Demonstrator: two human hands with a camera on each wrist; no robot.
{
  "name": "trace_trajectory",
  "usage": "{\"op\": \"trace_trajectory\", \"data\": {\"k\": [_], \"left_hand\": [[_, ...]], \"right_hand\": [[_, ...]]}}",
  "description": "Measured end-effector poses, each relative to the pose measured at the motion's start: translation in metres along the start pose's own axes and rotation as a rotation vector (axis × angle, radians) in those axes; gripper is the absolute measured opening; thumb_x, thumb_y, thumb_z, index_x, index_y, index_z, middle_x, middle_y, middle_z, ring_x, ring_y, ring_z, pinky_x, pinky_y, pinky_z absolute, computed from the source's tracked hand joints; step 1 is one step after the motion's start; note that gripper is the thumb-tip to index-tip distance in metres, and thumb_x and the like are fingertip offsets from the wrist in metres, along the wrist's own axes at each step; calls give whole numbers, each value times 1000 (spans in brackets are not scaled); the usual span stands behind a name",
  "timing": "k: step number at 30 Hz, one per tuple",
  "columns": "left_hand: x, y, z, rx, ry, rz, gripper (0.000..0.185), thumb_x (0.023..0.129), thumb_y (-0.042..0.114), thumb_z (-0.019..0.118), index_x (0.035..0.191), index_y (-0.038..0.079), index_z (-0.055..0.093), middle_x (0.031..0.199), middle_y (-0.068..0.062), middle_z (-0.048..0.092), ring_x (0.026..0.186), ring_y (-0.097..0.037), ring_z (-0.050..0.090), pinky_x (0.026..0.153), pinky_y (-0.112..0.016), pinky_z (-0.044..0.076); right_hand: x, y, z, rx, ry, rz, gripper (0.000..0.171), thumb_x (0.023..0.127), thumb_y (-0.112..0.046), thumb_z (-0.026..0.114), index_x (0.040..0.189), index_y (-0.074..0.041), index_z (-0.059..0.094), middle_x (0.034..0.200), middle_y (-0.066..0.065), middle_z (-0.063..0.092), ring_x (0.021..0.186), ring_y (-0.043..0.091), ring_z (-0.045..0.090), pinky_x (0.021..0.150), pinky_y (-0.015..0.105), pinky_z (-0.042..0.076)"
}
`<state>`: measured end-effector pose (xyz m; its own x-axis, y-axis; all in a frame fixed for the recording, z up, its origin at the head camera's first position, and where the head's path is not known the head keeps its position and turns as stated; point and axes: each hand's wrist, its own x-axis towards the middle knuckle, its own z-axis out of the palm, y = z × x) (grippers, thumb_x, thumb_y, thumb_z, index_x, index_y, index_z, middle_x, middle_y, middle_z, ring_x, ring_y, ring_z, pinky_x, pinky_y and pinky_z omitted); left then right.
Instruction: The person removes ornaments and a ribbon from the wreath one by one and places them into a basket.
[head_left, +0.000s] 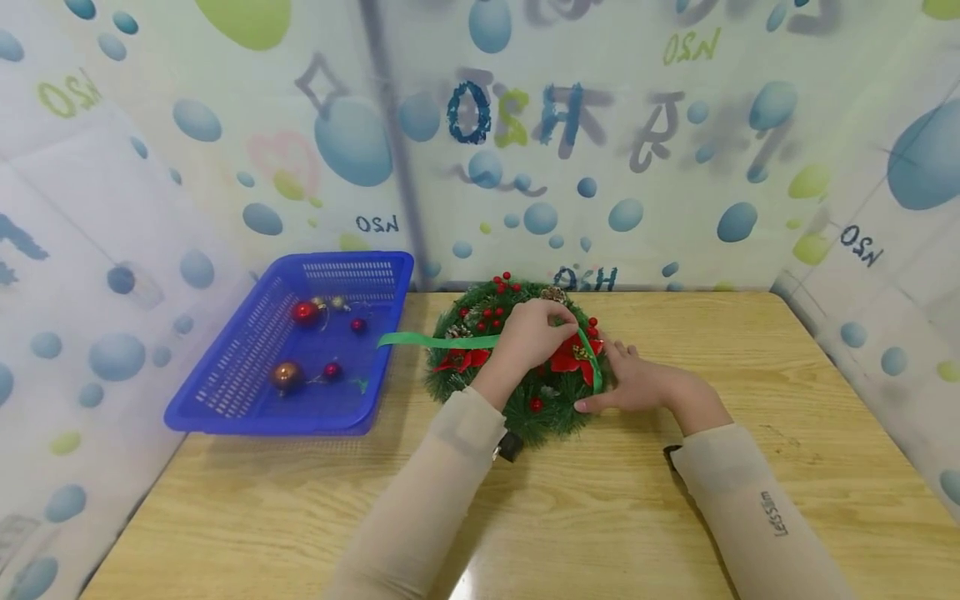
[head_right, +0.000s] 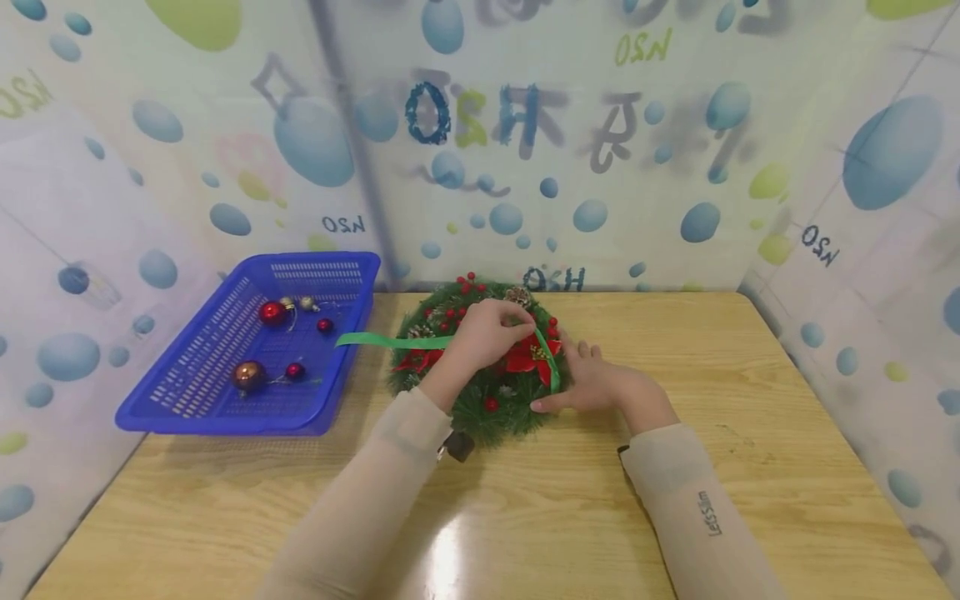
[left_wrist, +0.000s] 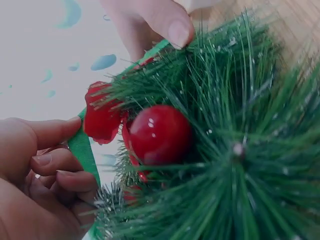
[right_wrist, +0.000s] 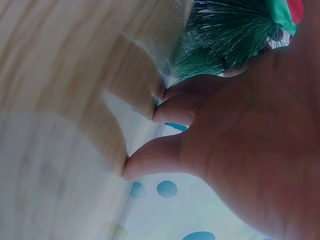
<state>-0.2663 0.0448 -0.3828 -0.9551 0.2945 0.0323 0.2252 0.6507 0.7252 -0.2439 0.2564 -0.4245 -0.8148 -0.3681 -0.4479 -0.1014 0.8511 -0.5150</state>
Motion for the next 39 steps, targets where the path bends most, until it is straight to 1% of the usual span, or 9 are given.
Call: {"op": "trace_trajectory", "data": {"k": [4,7,12,15,19,22,26,33,39], "left_hand": [[-5,3,-3,-29,16,16,18,106,32,68,115,22,80,87,0,72,57,-15,56,55,-29,45],[-9,6,-6,-55,44,53,19,107,31,67,117,21,79,76,-4,68,51,-14,50,52,-28,43],[-16,11,-13,-103,70,97,21,107,30,67,119,17,78,73,-10,68,49,-13,45,50,-28,40],[-20,14,-16,-124,78,91,19,107,30,67,117,19,79,68,-7,64,48,-13,44,50,-28,40],[-27,17,-21,-143,89,91,17,107,31,67,115,22,78,59,0,54,47,-14,42,50,-29,39],[-31,18,-27,-166,111,106,18,107,32,66,117,21,77,58,1,48,47,-15,40,50,-29,38],[-40,17,-38,-215,154,127,20,107,31,66,120,20,77,60,1,46,47,-17,38,51,-29,38],[-56,11,-61,-284,254,157,19,107,29,67,117,18,78,64,2,44,51,-17,35,56,-32,35],[-70,9,-81,-380,344,170,15,106,27,69,111,17,78,62,4,44,51,-17,33,58,-32,34]], "right_hand": [[-1,-1,1,-1,4,-3,142,86,-77,72,167,-6,-21,173,34,-16,158,60,-17,121,82,7],[-1,-1,1,-5,9,-6,142,86,-77,72,167,-6,-20,174,33,-15,158,60,-16,121,82,8],[-1,1,0,0,7,0,142,87,-76,72,167,-4,-20,173,34,-16,158,61,-16,121,82,8],[-2,2,1,1,8,-3,141,88,-75,72,167,-5,-21,173,34,-17,158,61,-17,120,83,8],[-2,2,2,0,15,-6,141,87,-74,73,167,-7,-22,173,34,-17,158,61,-17,121,83,7],[-2,1,2,-2,17,-2,142,87,-75,73,167,-8,-23,173,33,-17,158,60,-17,121,82,6],[1,1,2,-15,16,2,142,87,-77,71,167,-6,-22,173,33,-16,158,60,-17,122,82,6],[2,1,3,-18,19,-13,141,87,-78,71,167,-9,-23,172,35,-15,157,62,-16,121,83,6],[1,1,5,-27,29,-31,140,88,-76,71,167,-9,-23,172,36,-14,157,62,-15,121,82,5]]}}
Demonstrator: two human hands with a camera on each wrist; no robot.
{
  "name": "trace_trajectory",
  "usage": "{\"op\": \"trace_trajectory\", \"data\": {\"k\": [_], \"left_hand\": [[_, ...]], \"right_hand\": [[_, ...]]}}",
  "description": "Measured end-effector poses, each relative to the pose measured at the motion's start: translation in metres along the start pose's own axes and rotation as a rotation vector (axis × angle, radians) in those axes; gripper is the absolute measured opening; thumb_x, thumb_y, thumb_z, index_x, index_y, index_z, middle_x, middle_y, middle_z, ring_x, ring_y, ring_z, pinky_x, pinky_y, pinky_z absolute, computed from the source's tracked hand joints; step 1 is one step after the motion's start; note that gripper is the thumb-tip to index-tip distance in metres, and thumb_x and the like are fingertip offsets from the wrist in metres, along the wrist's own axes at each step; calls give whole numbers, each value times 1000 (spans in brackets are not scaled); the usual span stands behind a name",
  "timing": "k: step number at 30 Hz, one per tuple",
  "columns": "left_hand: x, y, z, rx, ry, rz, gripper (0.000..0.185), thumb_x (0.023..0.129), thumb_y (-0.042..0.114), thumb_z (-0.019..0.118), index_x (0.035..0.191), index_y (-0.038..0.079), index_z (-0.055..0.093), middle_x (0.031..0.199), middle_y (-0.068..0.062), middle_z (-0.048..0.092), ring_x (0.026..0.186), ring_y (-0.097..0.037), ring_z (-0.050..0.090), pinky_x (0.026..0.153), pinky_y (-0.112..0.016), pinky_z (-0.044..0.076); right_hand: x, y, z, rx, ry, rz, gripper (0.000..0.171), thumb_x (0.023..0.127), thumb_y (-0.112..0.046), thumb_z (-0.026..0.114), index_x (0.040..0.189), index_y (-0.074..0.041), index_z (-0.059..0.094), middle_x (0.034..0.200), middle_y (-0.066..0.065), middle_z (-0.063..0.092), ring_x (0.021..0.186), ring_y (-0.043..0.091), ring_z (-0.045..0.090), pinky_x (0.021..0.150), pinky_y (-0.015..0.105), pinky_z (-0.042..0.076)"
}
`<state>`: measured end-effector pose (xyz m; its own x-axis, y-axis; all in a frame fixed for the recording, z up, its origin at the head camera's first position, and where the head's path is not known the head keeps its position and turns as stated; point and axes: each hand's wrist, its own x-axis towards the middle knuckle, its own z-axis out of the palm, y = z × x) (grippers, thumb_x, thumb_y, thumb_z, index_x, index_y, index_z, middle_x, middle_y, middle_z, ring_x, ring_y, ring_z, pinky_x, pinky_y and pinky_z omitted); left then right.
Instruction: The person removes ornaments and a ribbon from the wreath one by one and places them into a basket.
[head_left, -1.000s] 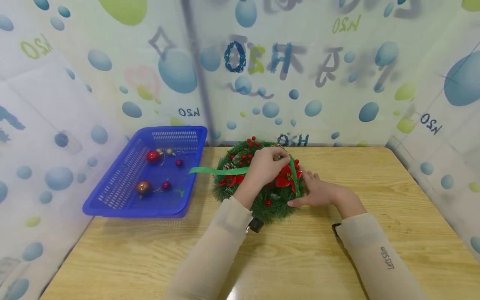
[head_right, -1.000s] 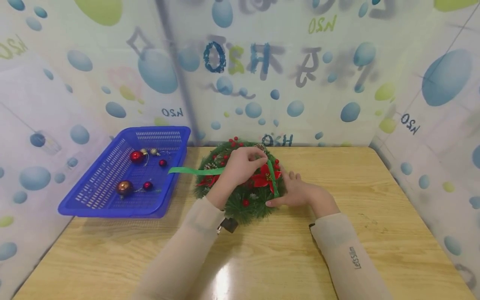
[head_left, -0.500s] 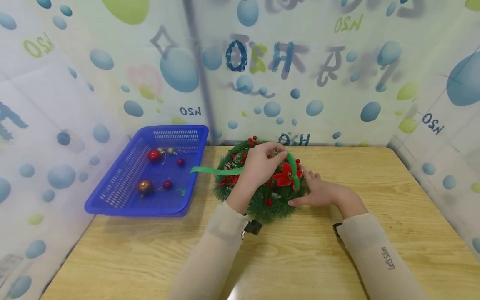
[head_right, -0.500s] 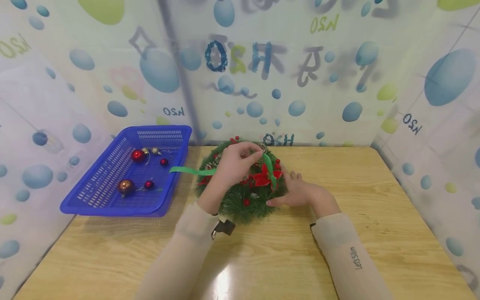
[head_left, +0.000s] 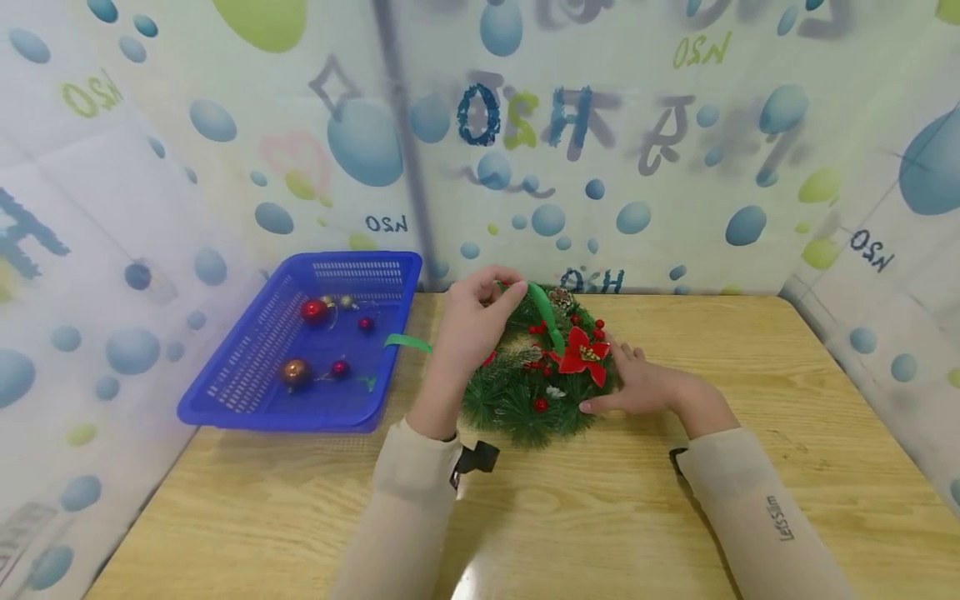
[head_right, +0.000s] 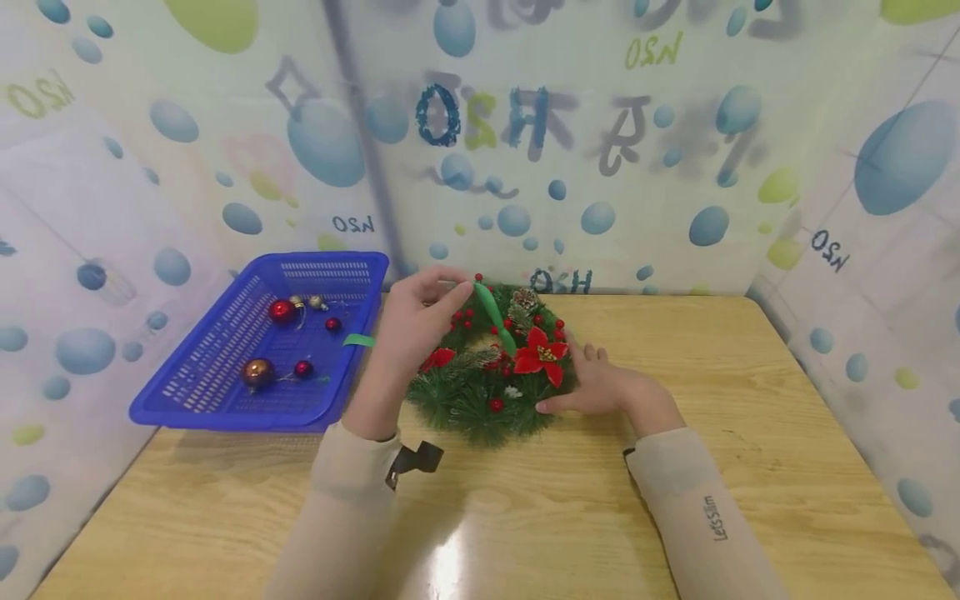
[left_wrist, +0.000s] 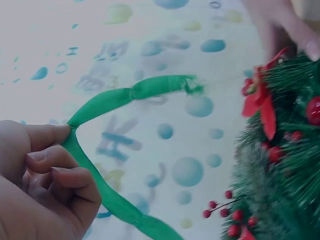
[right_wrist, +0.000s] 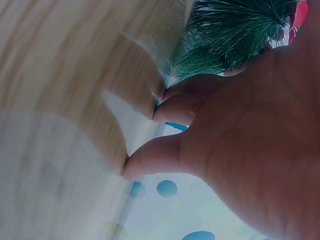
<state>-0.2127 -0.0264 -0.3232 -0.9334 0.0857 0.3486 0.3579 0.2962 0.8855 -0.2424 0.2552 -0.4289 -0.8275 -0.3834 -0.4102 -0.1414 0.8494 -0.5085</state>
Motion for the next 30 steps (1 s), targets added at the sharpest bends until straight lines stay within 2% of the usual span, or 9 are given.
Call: {"op": "trace_trajectory", "data": {"k": [7,14,19,22,28,30], "left_hand": [[-11,11,-30,5,107,-33,14,105,28,70,112,20,78,62,5,44,53,-16,36,57,-32,35],[-20,15,-62,-77,201,-28,13,105,26,70,112,18,77,60,6,46,49,-11,39,47,-26,31],[-26,14,-87,-78,282,-77,13,105,27,71,110,17,76,60,7,47,49,-8,39,46,-23,31],[-31,14,-108,-74,347,-135,14,103,31,72,109,19,76,63,6,51,49,-9,39,46,-23,34],[-43,13,-158,-192,523,-219,21,98,35,80,111,19,77,67,4,56,55,-14,41,53,-24,39],[-46,9,-175,-216,553,-236,22,97,34,80,113,18,77,67,5,57,55,-15,41,53,-24,37]], "right_hand": [[-1,0,-1,0,-7,12,140,88,-76,71,167,-8,-23,172,36,-15,157,62,-16,121,82,5],[-1,-1,-1,0,-6,10,139,89,-75,71,167,-9,-24,172,36,-16,157,62,-16,121,83,4],[-1,-2,-1,-4,-6,6,139,89,-74,71,167,-9,-24,172,36,-15,157,62,-15,121,83,5],[-2,-3,-1,-8,-5,8,139,89,-74,71,167,-8,-24,172,36,-15,157,62,-15,121,83,5],[-3,-3,-2,-1,-14,18,141,88,-75,71,166,-8,-25,172,36,-16,157,61,-16,121,83,5],[-3,-4,-3,7,-19,22,142,88,-76,71,166,-8,-26,172,35,-17,157,61,-18,121,83,5]]}}
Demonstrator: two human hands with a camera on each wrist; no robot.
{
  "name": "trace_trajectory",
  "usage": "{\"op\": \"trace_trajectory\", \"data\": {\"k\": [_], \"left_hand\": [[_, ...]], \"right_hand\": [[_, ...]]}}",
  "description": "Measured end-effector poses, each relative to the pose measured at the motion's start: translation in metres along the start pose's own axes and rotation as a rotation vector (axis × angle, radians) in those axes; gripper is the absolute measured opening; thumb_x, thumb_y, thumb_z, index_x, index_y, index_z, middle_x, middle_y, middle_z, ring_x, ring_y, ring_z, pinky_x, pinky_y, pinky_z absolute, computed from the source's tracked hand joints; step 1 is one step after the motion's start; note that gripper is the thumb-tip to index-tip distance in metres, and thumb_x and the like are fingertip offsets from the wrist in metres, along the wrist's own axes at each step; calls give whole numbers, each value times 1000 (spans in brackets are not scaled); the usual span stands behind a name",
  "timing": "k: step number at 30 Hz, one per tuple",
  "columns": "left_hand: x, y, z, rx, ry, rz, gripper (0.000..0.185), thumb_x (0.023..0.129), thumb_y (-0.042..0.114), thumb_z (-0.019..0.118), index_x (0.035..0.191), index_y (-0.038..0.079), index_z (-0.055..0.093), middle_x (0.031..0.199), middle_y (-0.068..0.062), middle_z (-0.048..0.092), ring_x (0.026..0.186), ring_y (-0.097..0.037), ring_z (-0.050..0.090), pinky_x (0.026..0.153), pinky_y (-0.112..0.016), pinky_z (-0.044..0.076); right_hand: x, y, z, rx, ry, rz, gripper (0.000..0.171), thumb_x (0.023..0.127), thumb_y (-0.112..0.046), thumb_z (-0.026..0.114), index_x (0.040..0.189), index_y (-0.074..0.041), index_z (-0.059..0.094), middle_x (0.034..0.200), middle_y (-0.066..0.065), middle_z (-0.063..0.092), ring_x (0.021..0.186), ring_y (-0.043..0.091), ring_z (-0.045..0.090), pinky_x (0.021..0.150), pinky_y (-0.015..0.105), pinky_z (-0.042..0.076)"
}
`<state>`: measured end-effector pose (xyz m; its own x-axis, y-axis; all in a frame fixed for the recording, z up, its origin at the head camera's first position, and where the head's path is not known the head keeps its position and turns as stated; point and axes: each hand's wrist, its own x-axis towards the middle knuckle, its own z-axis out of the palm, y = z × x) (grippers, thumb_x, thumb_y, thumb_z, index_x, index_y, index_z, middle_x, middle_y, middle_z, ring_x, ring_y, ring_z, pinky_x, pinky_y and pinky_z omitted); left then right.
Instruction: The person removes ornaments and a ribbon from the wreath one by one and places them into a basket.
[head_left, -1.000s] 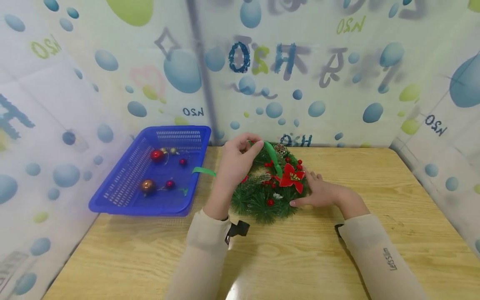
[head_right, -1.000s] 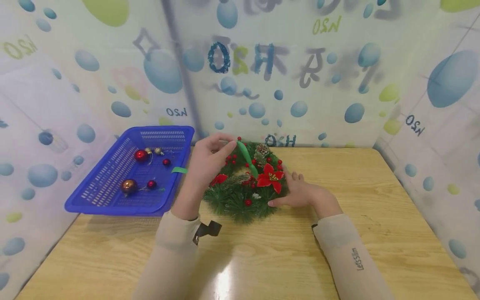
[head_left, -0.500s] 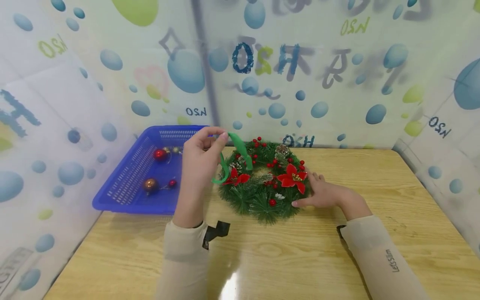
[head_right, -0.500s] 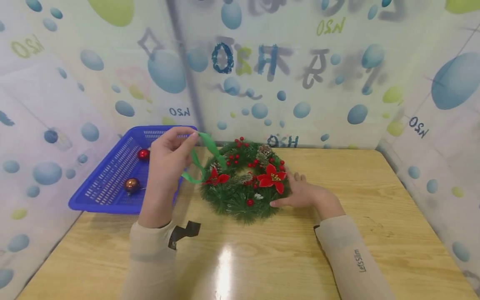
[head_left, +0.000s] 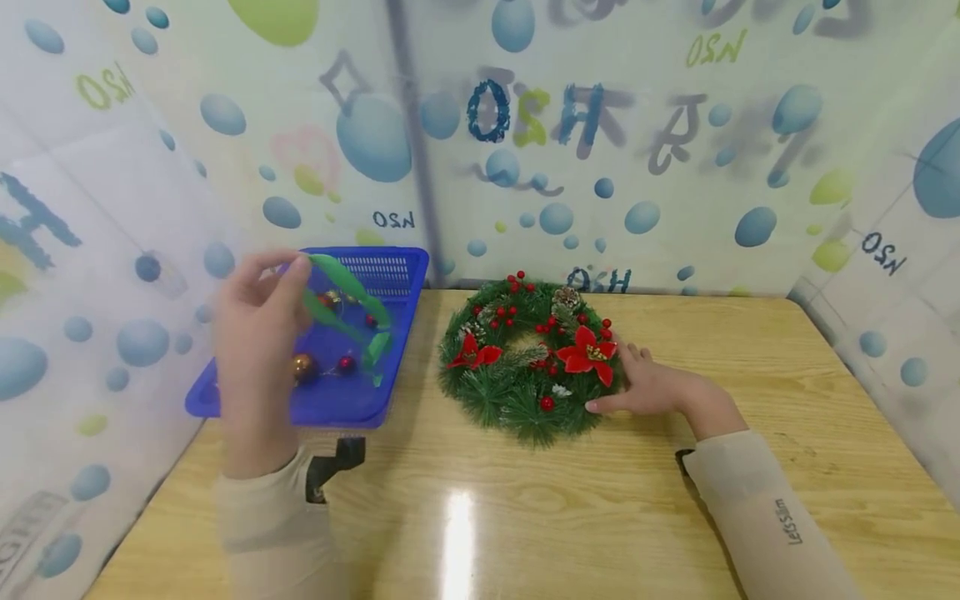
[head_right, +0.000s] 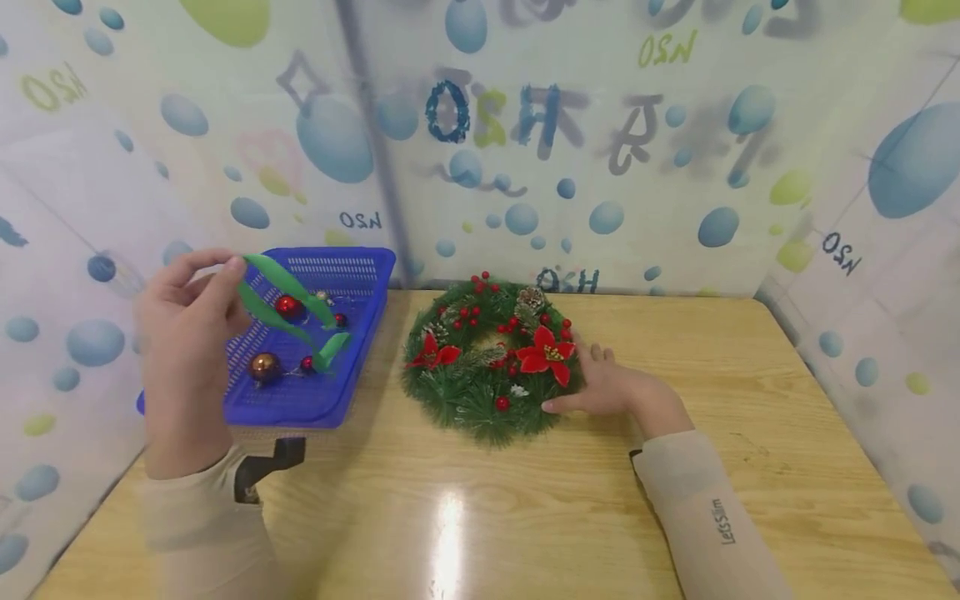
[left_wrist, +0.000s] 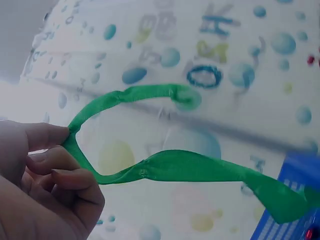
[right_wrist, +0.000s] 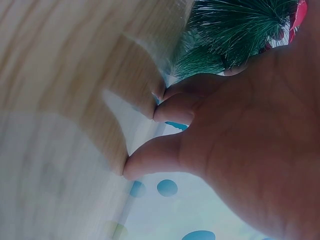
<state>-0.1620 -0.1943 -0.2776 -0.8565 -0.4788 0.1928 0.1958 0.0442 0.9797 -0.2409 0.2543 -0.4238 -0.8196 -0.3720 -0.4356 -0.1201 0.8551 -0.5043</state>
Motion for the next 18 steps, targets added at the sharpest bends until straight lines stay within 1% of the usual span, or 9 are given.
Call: {"op": "trace_trajectory", "data": {"k": [3,5,6,8,10,12,14,15,18], "left_hand": [[11,-3,-27,-4,34,-16,21,98,31,79,113,17,76,66,5,60,53,-14,40,52,-23,37],[19,-5,-44,-2,58,-42,18,99,29,78,113,17,76,65,6,62,52,-12,41,51,-22,39],[23,-7,-52,-30,73,-44,16,99,25,78,112,15,76,63,5,61,50,-12,40,49,-22,38],[30,-9,-68,-50,104,-75,15,98,23,79,111,15,76,61,5,61,49,-10,44,49,-21,40],[36,-12,-79,-59,127,-96,13,98,21,79,110,16,76,58,5,60,47,-10,46,47,-22,40],[42,-16,-85,-59,121,-114,14,98,20,79,111,16,76,56,5,57,47,-11,45,46,-23,36],[47,-23,-87,-12,95,-132,16,98,23,79,113,18,75,61,8,61,53,-10,48,50,-22,39],[49,-26,-86,33,81,-142,17,98,26,79,114,19,75,65,10,64,57,-8,50,53,-22,41],[56,-40,-80,251,28,-143,21,101,40,74,118,27,74,83,17,70,71,-6,56,64,-20,47]], "right_hand": [[1,-1,0,10,-7,1,143,87,-76,71,165,-8,-26,172,34,-19,157,60,-19,121,82,4],[2,-1,0,3,-4,0,143,87,-77,71,166,-7,-25,172,34,-19,157,60,-19,121,82,4],[3,0,0,-1,-2,-3,143,87,-77,71,166,-7,-25,172,35,-18,157,60,-18,121,82,4],[3,0,0,-6,0,-3,143,87,-78,71,166,-6,-23,172,34,-17,157,60,-18,122,81,4],[4,0,0,-9,1,-4,143,86,-78,71,166,-5,-22,173,34,-17,158,60,-18,122,81,4],[3,0,0,-6,-2,-2,143,87,-78,71,166,-3,-22,172,35,-17,157,60,-18,122,81,4],[2,0,0,-1,-5,3,142,87,-77,71,166,-2,-21,172,34,-17,157,60,-18,123,80,4],[1,0,0,1,-6,6,142,87,-77,71,166,-2,-21,173,34,-18,158,60,-18,123,80,4],[-1,-1,-1,5,-8,8,142,88,-75,71,166,-1,-21,173,34,-18,157,60,-18,122,81,4]]}}
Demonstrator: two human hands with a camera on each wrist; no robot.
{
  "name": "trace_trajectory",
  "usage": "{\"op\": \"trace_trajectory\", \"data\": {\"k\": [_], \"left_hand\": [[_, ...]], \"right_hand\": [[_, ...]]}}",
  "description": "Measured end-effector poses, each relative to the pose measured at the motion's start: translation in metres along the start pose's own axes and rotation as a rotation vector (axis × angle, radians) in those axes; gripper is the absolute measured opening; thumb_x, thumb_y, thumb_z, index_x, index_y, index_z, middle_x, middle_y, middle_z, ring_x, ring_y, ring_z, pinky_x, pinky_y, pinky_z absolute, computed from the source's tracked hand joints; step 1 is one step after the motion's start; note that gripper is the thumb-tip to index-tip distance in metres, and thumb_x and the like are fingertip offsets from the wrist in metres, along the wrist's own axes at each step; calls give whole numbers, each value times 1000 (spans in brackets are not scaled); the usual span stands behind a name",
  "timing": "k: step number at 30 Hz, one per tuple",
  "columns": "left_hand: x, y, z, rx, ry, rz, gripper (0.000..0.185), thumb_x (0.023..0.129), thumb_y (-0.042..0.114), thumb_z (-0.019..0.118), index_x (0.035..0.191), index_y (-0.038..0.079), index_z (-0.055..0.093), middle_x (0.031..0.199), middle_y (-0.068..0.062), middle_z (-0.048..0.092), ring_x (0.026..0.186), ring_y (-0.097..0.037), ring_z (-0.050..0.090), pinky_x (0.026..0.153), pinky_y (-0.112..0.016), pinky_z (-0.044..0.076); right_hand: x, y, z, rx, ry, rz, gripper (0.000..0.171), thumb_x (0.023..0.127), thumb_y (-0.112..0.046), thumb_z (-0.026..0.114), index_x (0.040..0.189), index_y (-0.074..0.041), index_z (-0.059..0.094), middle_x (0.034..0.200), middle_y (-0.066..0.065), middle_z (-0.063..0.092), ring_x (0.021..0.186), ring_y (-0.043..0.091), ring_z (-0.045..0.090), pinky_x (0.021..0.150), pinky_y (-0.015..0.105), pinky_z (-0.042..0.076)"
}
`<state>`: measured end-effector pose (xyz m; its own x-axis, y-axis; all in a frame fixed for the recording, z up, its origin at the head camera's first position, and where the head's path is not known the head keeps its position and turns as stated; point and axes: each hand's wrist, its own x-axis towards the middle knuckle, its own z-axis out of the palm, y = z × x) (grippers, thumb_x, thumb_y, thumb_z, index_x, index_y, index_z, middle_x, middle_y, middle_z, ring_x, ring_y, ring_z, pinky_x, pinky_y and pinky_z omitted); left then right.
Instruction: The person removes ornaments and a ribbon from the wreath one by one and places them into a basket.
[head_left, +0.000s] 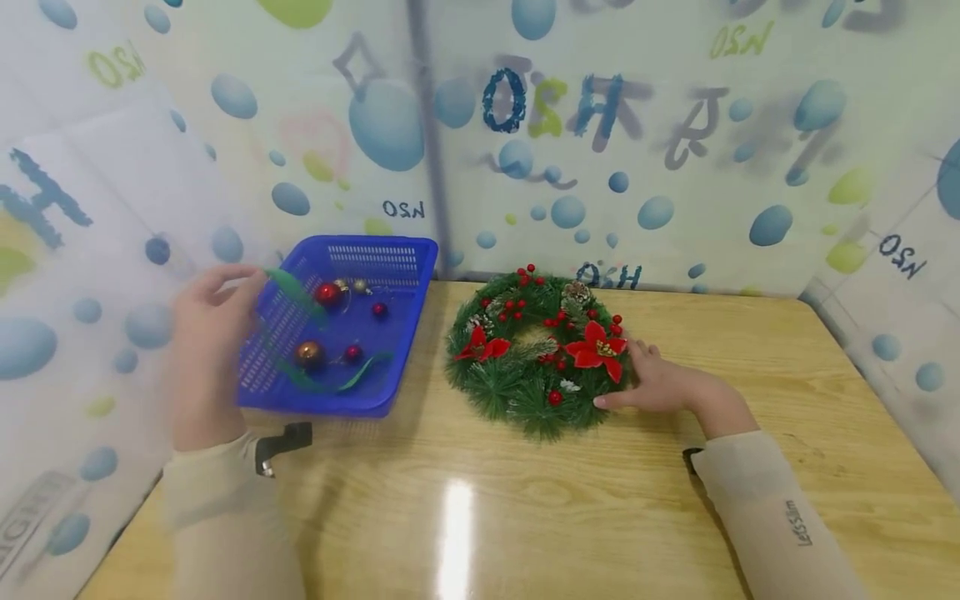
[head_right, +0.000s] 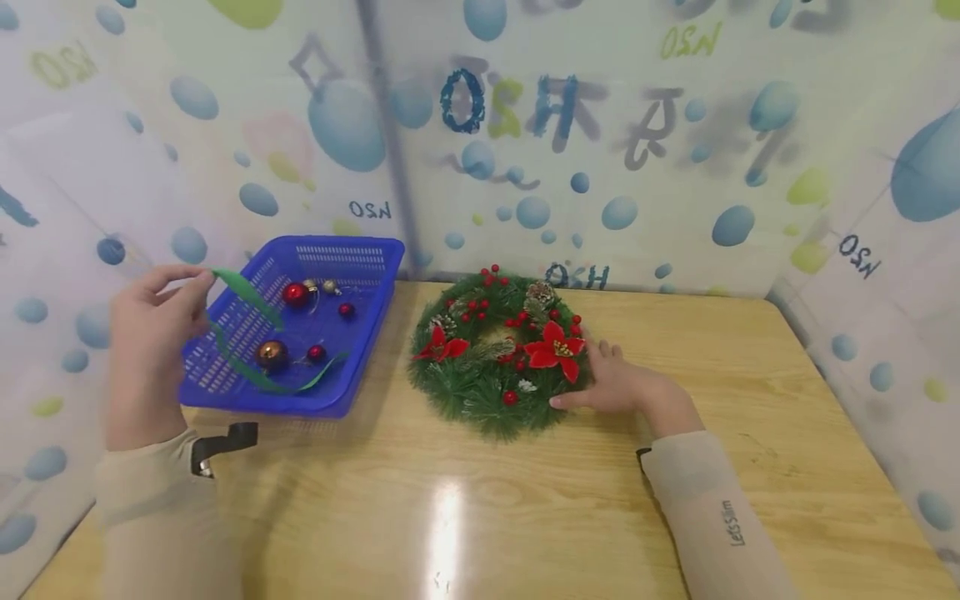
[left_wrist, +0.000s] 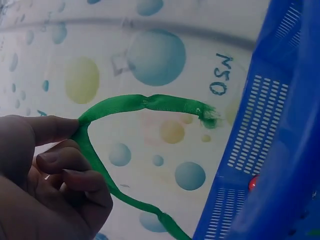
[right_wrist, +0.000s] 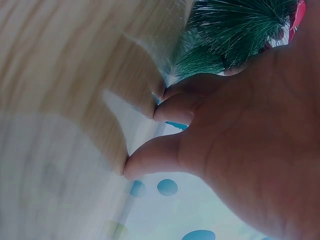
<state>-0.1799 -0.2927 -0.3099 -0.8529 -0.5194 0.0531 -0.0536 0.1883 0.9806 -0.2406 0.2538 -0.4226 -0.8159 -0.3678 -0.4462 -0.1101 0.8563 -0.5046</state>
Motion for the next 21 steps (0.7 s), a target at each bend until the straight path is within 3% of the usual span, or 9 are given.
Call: {"op": "trace_trajectory", "data": {"k": [3,5,10,21], "left_hand": [[8,-9,12,234,-12,39,31,101,50,69,123,30,74,103,15,73,85,-5,59,74,-22,48],[13,-15,20,313,-21,59,36,102,52,66,127,27,74,110,9,70,88,-6,58,74,-23,48],[18,-27,33,351,-61,80,45,104,49,64,134,16,72,114,2,66,89,-8,58,72,-24,49],[21,-35,40,413,-141,68,48,107,48,57,137,12,70,120,-12,64,92,-20,57,70,-27,50]], "right_hand": [[-1,1,0,6,2,-4,141,89,-74,72,166,-2,-21,173,34,-17,157,60,-19,122,81,4],[-1,1,1,5,2,-8,141,89,-74,72,166,-2,-21,173,34,-17,157,60,-18,122,81,4],[0,1,1,-2,-2,-7,141,88,-75,71,166,-2,-21,173,34,-18,157,60,-19,122,81,3],[3,2,1,-22,9,-11,142,87,-78,70,166,-1,-20,173,35,-15,157,62,-17,122,81,3]]}}
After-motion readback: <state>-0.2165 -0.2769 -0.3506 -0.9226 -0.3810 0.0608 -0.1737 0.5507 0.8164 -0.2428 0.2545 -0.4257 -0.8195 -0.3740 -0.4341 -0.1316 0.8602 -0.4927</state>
